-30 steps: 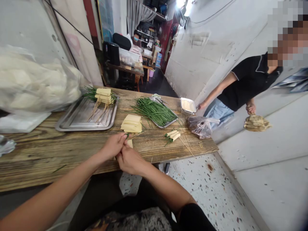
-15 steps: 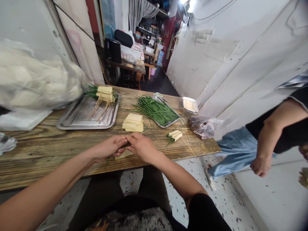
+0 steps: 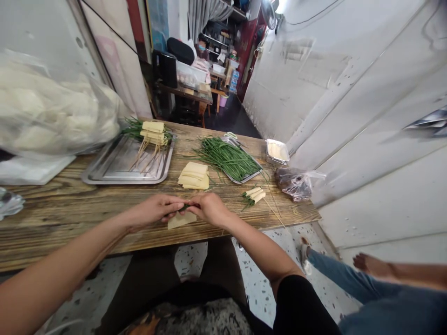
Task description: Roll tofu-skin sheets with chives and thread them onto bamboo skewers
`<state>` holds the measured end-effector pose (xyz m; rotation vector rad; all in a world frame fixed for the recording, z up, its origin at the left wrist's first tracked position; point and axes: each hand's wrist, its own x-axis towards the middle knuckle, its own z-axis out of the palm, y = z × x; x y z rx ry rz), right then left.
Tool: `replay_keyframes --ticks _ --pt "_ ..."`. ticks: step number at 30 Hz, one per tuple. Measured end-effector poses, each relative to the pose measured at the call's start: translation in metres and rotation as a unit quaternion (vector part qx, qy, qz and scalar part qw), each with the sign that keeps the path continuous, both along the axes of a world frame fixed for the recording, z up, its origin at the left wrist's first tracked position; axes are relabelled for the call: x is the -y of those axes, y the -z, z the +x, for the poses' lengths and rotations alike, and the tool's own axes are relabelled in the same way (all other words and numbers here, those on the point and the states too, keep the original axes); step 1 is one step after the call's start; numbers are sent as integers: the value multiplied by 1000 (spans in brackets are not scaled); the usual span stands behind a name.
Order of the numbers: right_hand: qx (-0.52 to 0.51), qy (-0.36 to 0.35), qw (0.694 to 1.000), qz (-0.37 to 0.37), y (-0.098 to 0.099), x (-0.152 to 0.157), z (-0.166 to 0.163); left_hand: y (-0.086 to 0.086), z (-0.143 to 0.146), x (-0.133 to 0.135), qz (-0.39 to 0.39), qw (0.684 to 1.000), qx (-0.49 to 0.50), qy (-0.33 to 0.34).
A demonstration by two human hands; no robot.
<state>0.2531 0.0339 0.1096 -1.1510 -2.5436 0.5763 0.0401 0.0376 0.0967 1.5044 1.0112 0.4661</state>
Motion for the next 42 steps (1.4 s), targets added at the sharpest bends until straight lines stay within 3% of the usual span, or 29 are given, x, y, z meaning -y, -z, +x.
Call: replay_keyframes --ticks 6,11,15,20,25,29,38,42 --pt "24 8 999 35 30 1 -1 42 -5 11 232 961 -46 -144" --pt "58 -20 995 73 42 1 2 71 -9 24 345 927 -48 -138" --pt "98 -54 988 105 47 2 6 85 -14 27 446 888 -70 -93" --pt "114 -65 982 137 52 6 7 89 -18 31 519 848 -80 -64" --pt "159 -89 972 150 55 6 9 89 -19 34 524 845 -87 -58" --pt "136 -103 973 157 62 6 13 88 -18 32 545 831 -103 -40" --pt "120 -121 951 257 84 1 18 86 -16 26 614 781 -111 -32" --pt "122 -125 948 267 86 -1 18 87 -16 25 610 782 -125 -28"
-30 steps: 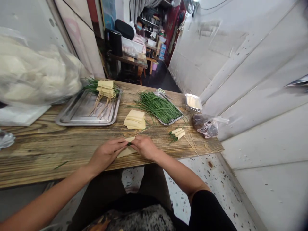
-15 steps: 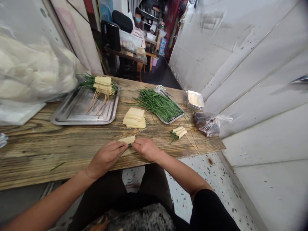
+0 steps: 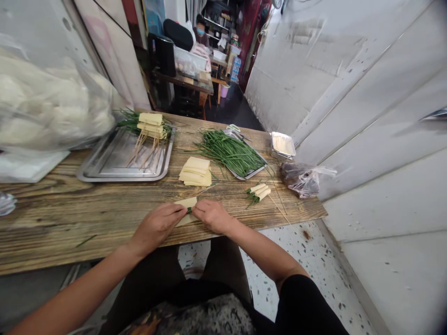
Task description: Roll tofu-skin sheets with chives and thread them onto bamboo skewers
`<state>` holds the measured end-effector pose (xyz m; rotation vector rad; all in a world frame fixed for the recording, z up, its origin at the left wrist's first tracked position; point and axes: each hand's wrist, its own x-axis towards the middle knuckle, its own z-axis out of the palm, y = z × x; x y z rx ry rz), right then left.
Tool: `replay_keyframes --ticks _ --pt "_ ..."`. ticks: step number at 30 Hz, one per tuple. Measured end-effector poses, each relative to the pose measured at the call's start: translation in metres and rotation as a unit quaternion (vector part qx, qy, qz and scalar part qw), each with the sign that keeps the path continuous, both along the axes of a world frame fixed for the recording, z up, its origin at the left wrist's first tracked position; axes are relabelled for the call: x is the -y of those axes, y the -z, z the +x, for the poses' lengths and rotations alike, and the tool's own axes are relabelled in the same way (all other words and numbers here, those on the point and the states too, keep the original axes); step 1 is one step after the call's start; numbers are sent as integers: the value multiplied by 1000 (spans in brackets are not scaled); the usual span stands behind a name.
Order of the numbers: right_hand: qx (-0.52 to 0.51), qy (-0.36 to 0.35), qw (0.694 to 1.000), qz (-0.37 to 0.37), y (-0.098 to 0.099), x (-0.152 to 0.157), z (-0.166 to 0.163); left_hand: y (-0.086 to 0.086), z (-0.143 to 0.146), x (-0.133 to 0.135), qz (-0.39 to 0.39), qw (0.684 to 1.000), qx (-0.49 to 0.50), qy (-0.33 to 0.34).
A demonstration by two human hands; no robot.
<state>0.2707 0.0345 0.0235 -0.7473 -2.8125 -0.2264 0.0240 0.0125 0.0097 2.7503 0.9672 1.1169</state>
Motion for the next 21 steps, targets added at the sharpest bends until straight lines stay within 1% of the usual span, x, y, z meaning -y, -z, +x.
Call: replay_keyframes --ticks 6,10,16,19,21 --pt "23 8 1000 -18 -7 1 -3 6 -1 0 33 999 -6 -4" --pt "52 15 998 -37 -16 3 -6 16 -8 -3 8 1000 5 -5" --pt "90 -13 995 -43 -26 4 -6 30 -18 -8 -19 999 -31 12" --pt "90 -28 994 -47 -29 5 -2 29 -17 -8 -21 998 -50 23" --pt "85 -39 994 -52 -30 4 1 23 -14 -7 -28 998 -56 29"
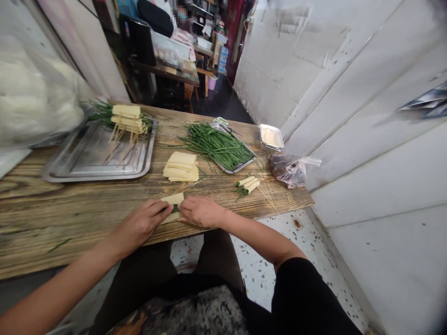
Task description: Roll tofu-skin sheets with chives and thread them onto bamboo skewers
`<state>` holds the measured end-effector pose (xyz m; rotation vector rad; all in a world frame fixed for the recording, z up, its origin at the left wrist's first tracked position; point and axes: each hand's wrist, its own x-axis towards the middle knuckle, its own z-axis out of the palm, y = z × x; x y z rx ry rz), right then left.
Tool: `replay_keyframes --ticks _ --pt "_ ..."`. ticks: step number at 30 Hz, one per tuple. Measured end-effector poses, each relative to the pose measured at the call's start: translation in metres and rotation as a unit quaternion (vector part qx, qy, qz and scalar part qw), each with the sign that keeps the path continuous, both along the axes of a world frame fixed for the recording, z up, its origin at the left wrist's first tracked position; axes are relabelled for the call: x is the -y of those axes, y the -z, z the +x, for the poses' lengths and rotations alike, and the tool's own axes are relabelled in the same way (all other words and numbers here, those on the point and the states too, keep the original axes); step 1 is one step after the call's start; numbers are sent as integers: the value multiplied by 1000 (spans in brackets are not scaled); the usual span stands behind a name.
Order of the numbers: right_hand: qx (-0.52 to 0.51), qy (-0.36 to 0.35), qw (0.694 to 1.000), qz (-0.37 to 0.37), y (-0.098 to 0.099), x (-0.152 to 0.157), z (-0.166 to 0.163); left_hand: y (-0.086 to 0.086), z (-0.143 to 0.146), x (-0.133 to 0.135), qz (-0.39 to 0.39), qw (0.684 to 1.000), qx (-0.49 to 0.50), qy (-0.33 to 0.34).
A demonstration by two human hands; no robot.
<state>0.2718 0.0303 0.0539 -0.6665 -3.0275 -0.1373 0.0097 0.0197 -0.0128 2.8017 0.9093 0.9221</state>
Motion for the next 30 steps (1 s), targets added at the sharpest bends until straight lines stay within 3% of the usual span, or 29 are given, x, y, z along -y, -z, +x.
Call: replay_keyframes --ticks 9,14,22,30 --pt "68 12 997 -19 -10 2 -4 -34 10 6 10 999 -53 4" --pt "72 2 997 -7 -11 3 -4 -34 12 5 5 999 -35 0" --pt "7 45 999 5 3 -2 -6 -30 13 5 -36 999 13 -34" --pt "-61 -7 998 13 8 -3 -4 -29 19 34 -32 992 52 -107"
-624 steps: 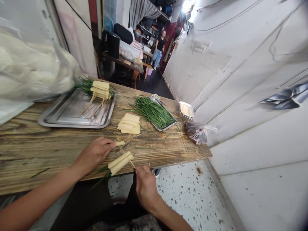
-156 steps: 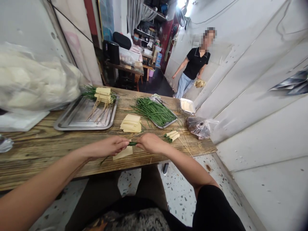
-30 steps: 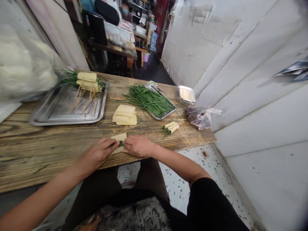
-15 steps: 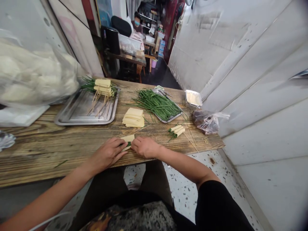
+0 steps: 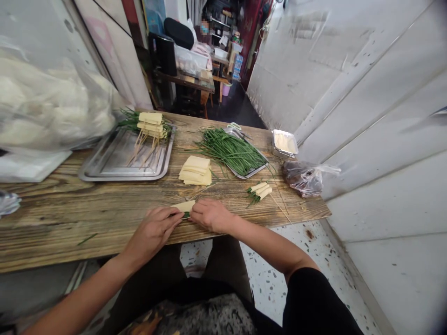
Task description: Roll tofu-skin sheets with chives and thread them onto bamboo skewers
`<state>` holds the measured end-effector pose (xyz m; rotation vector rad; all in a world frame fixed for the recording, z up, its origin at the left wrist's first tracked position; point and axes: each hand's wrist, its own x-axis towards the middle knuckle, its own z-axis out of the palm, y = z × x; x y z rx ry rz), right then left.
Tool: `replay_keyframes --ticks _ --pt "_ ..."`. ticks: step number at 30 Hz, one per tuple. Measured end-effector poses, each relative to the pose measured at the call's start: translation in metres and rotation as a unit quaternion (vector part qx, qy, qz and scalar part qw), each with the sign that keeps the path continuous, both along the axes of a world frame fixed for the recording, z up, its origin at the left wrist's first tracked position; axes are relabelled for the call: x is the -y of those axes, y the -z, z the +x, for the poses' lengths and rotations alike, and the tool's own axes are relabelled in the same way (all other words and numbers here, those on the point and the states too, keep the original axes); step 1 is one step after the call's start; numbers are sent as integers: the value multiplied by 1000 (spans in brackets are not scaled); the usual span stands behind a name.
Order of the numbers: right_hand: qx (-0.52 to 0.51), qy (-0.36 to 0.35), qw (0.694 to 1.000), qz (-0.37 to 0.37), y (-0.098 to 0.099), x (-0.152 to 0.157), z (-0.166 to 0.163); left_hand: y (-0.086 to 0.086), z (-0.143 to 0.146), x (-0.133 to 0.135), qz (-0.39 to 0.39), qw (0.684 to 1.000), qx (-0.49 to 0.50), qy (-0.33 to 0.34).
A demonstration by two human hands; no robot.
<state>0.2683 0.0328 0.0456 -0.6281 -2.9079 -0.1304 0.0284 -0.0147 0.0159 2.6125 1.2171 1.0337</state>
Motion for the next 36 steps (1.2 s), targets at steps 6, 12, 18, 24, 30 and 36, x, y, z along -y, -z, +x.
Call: replay_keyframes --ticks 6,12,18,24,30,36 --pt "-85 27 992 -92 6 0 -3 0 3 13 -10 997 63 -40" --pt "-126 48 971 -195 0 3 -4 -7 1 13 -96 993 61 -36" --pt "-113 24 960 -256 -12 -8 -5 -20 1 8 -152 988 27 -5" --pt "-58 -37 962 -263 -9 -15 -8 -10 -1 14 -74 997 -1 -7" --pt "-5 -24 971 -236 -9 -11 -8 -9 -5 17 -79 997 -14 20" --pt "-71 -36 962 -260 -11 -9 -3 -5 -6 24 -52 998 12 14"
